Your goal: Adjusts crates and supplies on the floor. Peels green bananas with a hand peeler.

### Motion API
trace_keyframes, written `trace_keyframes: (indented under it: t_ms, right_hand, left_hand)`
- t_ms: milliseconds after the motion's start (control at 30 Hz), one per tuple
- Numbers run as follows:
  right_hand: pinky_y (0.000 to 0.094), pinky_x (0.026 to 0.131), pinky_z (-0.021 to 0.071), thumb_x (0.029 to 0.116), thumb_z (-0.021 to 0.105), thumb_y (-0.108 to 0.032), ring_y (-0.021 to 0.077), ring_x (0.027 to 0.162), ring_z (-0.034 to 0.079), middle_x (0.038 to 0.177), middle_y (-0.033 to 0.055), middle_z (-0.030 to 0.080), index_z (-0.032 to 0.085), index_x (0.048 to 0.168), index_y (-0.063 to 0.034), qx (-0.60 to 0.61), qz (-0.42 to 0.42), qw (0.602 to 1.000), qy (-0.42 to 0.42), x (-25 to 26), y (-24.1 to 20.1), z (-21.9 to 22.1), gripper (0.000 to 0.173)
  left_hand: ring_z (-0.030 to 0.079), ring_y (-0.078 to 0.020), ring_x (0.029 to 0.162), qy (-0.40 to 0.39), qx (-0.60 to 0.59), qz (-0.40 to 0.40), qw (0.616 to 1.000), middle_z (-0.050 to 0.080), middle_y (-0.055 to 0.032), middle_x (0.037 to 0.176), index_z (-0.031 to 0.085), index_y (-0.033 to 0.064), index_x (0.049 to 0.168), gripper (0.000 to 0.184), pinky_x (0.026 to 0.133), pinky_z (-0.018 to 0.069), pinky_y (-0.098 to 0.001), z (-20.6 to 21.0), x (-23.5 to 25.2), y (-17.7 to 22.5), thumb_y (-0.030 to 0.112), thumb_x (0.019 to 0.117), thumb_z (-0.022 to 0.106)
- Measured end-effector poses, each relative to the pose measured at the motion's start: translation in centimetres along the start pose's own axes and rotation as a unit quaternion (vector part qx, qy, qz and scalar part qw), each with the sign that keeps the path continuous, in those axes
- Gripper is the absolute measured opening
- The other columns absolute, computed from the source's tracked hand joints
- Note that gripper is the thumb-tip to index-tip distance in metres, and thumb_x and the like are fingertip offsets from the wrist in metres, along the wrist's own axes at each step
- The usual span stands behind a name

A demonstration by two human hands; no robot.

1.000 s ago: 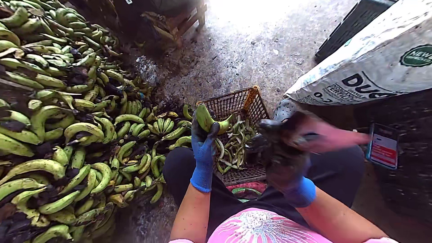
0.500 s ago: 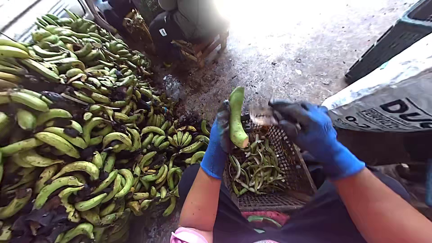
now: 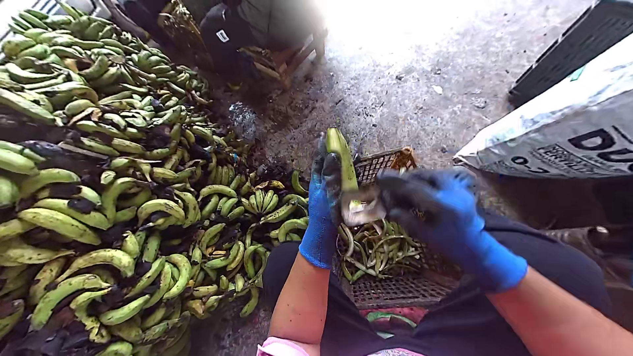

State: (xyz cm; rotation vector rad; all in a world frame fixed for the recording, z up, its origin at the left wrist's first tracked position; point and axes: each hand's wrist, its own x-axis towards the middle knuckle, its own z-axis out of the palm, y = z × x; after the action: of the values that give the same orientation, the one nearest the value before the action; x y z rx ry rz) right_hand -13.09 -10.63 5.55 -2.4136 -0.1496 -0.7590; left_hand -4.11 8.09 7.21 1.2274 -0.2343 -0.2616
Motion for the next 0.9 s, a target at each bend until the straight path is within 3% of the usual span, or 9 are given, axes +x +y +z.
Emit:
trace_keyframes:
  t_ms: [67, 133, 267, 367, 467, 567, 667, 800, 900]
  right_hand:
    - [0.0587, 0.080, 0.0515, 0.0958, 0.059, -0.050, 0.0324, 0.098, 0.069, 0.114, 0.0131, 0.072, 0.069, 0.133, -0.0303, 0.014, -0.023, 1.000, -0.001, -0.1, -0.3, 0.5, 0.043]
    - [0.0660, 0.081, 0.0486, 0.0946, 0.065, -0.038, 0.0425, 0.099, 0.067, 0.117, 0.0216, 0.070, 0.071, 0.128, -0.0197, -0.030, 0.002, 0.998, 0.049, 1.9, 1.4, -0.4, 0.039]
    - [0.0694, 0.090, 0.0409, 0.0985, 0.061, -0.048, 0.0468, 0.108, 0.062, 0.123, 0.0258, 0.064, 0.064, 0.139, -0.0254, -0.118, 0.106, 0.979, 0.131, 4.7, 4.6, -1.9, 0.046]
    - [0.0685, 0.087, 0.0459, 0.0953, 0.064, -0.045, 0.0448, 0.106, 0.064, 0.122, 0.0243, 0.066, 0.063, 0.140, -0.0231, -0.077, 0.039, 0.993, 0.084, 1.5, 1.7, -1.2, 0.050]
    - [0.0573, 0.090, 0.0469, 0.0946, 0.064, -0.050, 0.0314, 0.102, 0.067, 0.114, 0.0140, 0.071, 0.065, 0.138, -0.0329, -0.031, -0.061, 0.996, 0.059, -0.6, -0.1, 0.0, 0.046]
    - [0.0644, 0.082, 0.0479, 0.0958, 0.064, -0.044, 0.0395, 0.097, 0.068, 0.112, 0.0198, 0.071, 0.071, 0.130, -0.0236, -0.014, -0.024, 0.999, 0.045, 2.3, 2.0, -1.3, 0.041]
    - [0.0715, 0.092, 0.0406, 0.0983, 0.058, -0.052, 0.0465, 0.111, 0.063, 0.124, 0.0247, 0.066, 0.070, 0.130, -0.0166, -0.051, 0.105, 0.991, 0.072, 5.3, 6.4, -2.7, 0.048]
    - [0.0662, 0.089, 0.0471, 0.0971, 0.061, -0.050, 0.0421, 0.106, 0.065, 0.120, 0.0220, 0.067, 0.065, 0.138, -0.0237, -0.056, 0.067, 0.993, 0.078, 3.0, 3.7, -2.0, 0.049]
    - [0.0598, 0.086, 0.0495, 0.0944, 0.065, -0.047, 0.0354, 0.101, 0.068, 0.115, 0.0177, 0.071, 0.067, 0.137, -0.0265, -0.018, -0.053, 0.997, 0.051, -0.1, 0.7, -0.2, 0.047]
  left_hand:
    - [0.067, -0.0079, 0.096, -0.026, -0.074, -0.008, 0.997, 0.067, -0.0011, 0.119, 0.040, 0.0218, 0.150, 0.047, 0.082, 0.0585, -0.0278, 0.7, -0.3, -0.3, 0.021, 0.1040, 0.049]
    - [0.067, -0.0077, 0.079, -0.097, -0.089, -0.083, 0.988, 0.069, -0.0021, 0.100, 0.048, 0.0204, 0.143, 0.044, 0.070, 0.0586, -0.0248, 1.6, -0.9, -0.2, 0.023, 0.0997, 0.056]
    - [0.071, -0.0149, 0.085, -0.176, -0.084, -0.191, 0.962, 0.070, -0.0078, 0.110, 0.047, 0.0255, 0.150, 0.045, 0.073, 0.0616, -0.0312, 1.7, -0.5, -0.8, 0.038, 0.1066, 0.047]
    - [0.070, -0.0137, 0.094, -0.039, -0.106, -0.046, 0.993, 0.070, -0.0046, 0.110, 0.053, 0.0177, 0.138, 0.037, 0.081, 0.0610, -0.0329, 1.6, 0.4, -1.7, 0.038, 0.1075, 0.045]
    - [0.066, -0.0151, 0.112, 0.059, -0.116, 0.092, 0.987, 0.063, -0.0054, 0.130, 0.037, 0.0166, 0.151, 0.046, 0.094, 0.0575, -0.0360, 2.3, 0.4, -1.7, 0.034, 0.1083, 0.043]
    - [0.069, -0.0097, 0.088, -0.093, -0.066, -0.016, 0.993, 0.069, -0.0015, 0.105, 0.052, 0.0167, 0.134, 0.036, 0.077, 0.0599, -0.0290, 2.1, -0.6, -0.4, 0.035, 0.1032, 0.050]
    - [0.069, -0.0177, 0.094, -0.289, 0.030, -0.188, 0.938, 0.068, -0.0107, 0.119, 0.042, 0.0177, 0.153, 0.057, 0.082, 0.0601, -0.0364, 2.0, -0.8, 0.3, 0.032, 0.0999, 0.054]
    - [0.070, -0.0179, 0.093, -0.136, -0.079, -0.101, 0.982, 0.070, -0.0092, 0.114, 0.051, 0.0198, 0.141, 0.045, 0.078, 0.0614, -0.0348, 1.4, 0.5, -1.1, 0.047, 0.1056, 0.045]
    - [0.068, -0.0187, 0.109, -0.007, -0.201, 0.025, 0.979, 0.067, -0.0056, 0.121, 0.052, 0.0156, 0.136, 0.042, 0.092, 0.0590, -0.0393, 2.1, 0.8, -0.8, 0.043, 0.1105, 0.032]
